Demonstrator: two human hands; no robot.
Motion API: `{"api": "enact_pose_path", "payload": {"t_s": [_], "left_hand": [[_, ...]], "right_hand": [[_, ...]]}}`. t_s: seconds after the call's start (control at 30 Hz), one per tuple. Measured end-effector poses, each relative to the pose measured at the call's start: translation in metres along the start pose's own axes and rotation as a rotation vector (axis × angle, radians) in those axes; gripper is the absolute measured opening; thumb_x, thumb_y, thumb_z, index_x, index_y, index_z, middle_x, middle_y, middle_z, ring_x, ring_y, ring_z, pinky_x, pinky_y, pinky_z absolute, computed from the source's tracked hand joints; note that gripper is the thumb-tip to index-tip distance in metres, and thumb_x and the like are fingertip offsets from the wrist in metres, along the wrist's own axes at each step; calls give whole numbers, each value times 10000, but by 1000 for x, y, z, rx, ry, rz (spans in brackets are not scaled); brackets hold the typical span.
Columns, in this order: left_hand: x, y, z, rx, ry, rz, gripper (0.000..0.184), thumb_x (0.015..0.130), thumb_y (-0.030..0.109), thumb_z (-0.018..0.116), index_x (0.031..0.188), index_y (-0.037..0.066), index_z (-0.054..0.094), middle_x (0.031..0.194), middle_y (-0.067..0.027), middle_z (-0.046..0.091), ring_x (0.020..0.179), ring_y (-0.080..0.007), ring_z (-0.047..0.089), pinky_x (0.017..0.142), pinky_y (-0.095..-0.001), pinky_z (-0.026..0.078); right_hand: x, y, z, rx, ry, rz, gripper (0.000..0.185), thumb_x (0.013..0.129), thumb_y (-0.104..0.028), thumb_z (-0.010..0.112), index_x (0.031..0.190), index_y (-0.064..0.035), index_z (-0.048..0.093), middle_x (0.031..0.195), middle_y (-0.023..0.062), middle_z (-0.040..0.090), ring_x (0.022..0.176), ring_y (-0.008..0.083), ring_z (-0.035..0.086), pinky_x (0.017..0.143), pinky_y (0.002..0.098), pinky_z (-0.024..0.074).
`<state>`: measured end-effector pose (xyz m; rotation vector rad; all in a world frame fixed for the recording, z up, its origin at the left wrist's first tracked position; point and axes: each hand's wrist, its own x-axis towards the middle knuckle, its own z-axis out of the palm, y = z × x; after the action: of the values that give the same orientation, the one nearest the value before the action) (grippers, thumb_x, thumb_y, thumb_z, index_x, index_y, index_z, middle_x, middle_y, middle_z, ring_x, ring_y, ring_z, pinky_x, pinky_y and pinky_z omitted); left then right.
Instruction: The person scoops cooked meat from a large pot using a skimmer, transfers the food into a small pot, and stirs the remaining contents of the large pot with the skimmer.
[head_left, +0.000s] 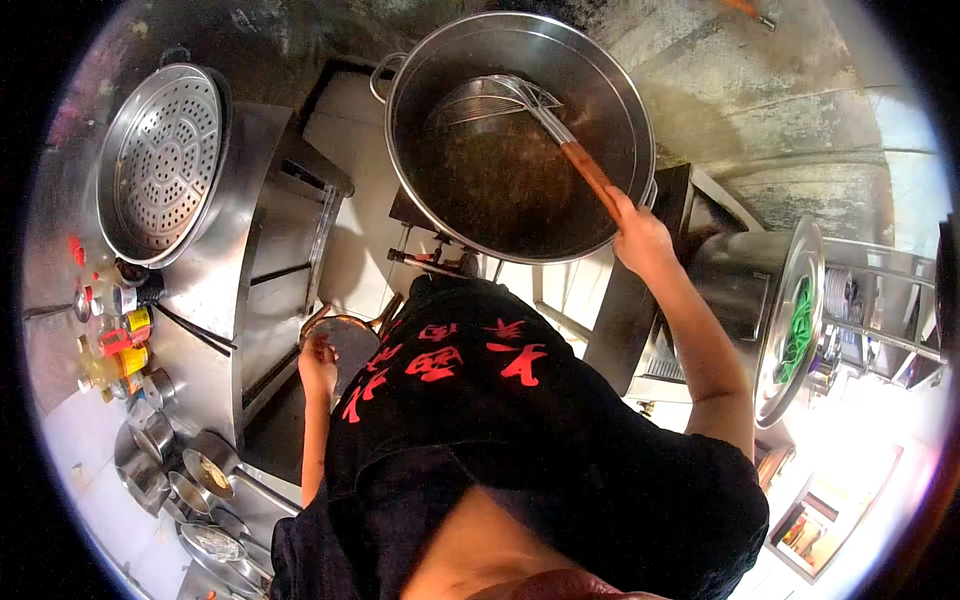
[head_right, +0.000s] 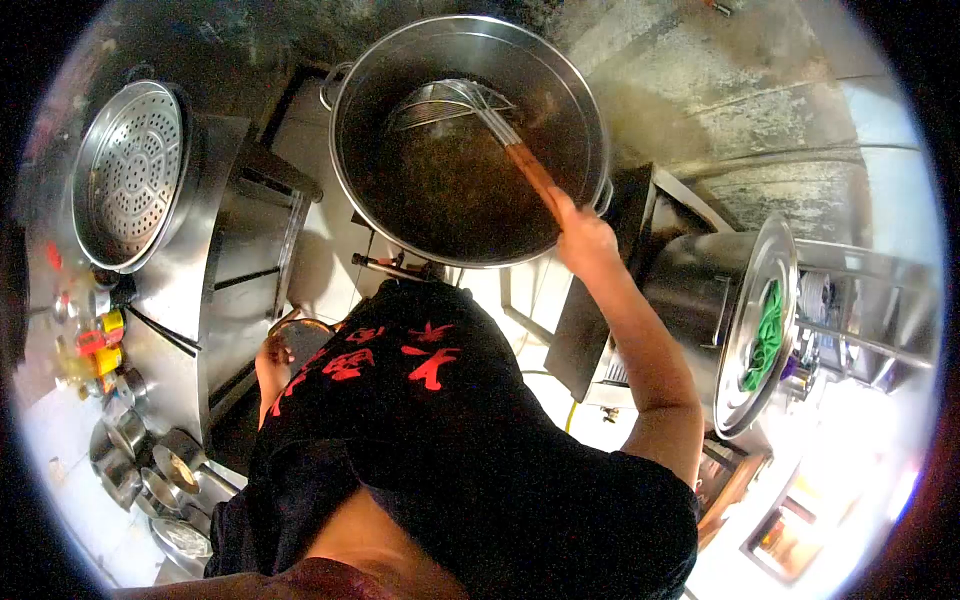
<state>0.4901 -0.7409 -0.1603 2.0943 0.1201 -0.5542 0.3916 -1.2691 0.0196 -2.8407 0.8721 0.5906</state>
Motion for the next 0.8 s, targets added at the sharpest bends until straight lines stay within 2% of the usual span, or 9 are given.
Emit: {"api": "enact_pose_path", "payload": {"t_s": [0.13, 0.23, 0.27, 0.43, 0.57, 0.67, 0.8], "left_hand": [[4, -15, 7, 77, -46, 28, 199, 844, 17, 428, 995, -11, 556, 712, -94, 595, 604, -150, 571, 591, -271, 459], [9, -20, 12, -203, -38, -108, 207, 835, 9, 428, 996, -12, 556, 717, -97, 602, 608, -148, 574, 590, -271, 459], [7, -22, 12, -22, -55, -19, 209, 827, 0, 427, 991, -11, 557, 704, -89, 595, 600, -142, 570, 581, -263, 456], [2, -6, 2, 90, -61, -17, 204, 829, -12, 425, 987, -14, 554, 687, -70, 575, 584, -133, 556, 558, -253, 452], [0, -18, 3, 71, -20, -15, 216, 820, -25, 415, 980, -13, 559, 678, -64, 567, 570, -136, 548, 554, -258, 455], [8, -56, 10, -85, -51, -42, 210, 820, -8, 412, 967, -16, 561, 671, -74, 568, 565, -147, 554, 559, -259, 461], [4, -47, 12, 44, -69, -30, 193, 833, 22, 421, 960, -32, 556, 674, -84, 578, 574, -159, 563, 571, -268, 475]], "right_hand": [[21, -5, 25, 1, 43, 7, 724, 745, -64, 589, 1365, -207, 243, 940, 223, 552, 825, 370, 596, 725, 435, 490], [37, -18, 44, 10, 14, 25, 730, 740, -66, 596, 1365, -199, 244, 937, 229, 551, 819, 369, 596, 725, 433, 490], [38, -19, 48, 23, 29, -10, 736, 733, -59, 600, 1364, -192, 245, 943, 236, 549, 817, 368, 596, 723, 430, 490], [24, -11, 28, -17, -8, -59, 721, 736, -43, 593, 1358, -191, 258, 921, 234, 553, 801, 375, 594, 709, 429, 489], [14, -6, 12, -21, -9, -44, 690, 740, -48, 573, 1348, -213, 288, 925, 222, 560, 803, 369, 600, 695, 431, 492], [21, -12, 16, -38, 23, -31, 685, 739, -45, 572, 1343, -210, 296, 916, 226, 559, 790, 369, 602, 683, 426, 498], [45, -10, 40, -75, 95, -44, 685, 741, -36, 568, 1347, -192, 290, 902, 227, 561, 796, 377, 609, 672, 426, 506]]}}
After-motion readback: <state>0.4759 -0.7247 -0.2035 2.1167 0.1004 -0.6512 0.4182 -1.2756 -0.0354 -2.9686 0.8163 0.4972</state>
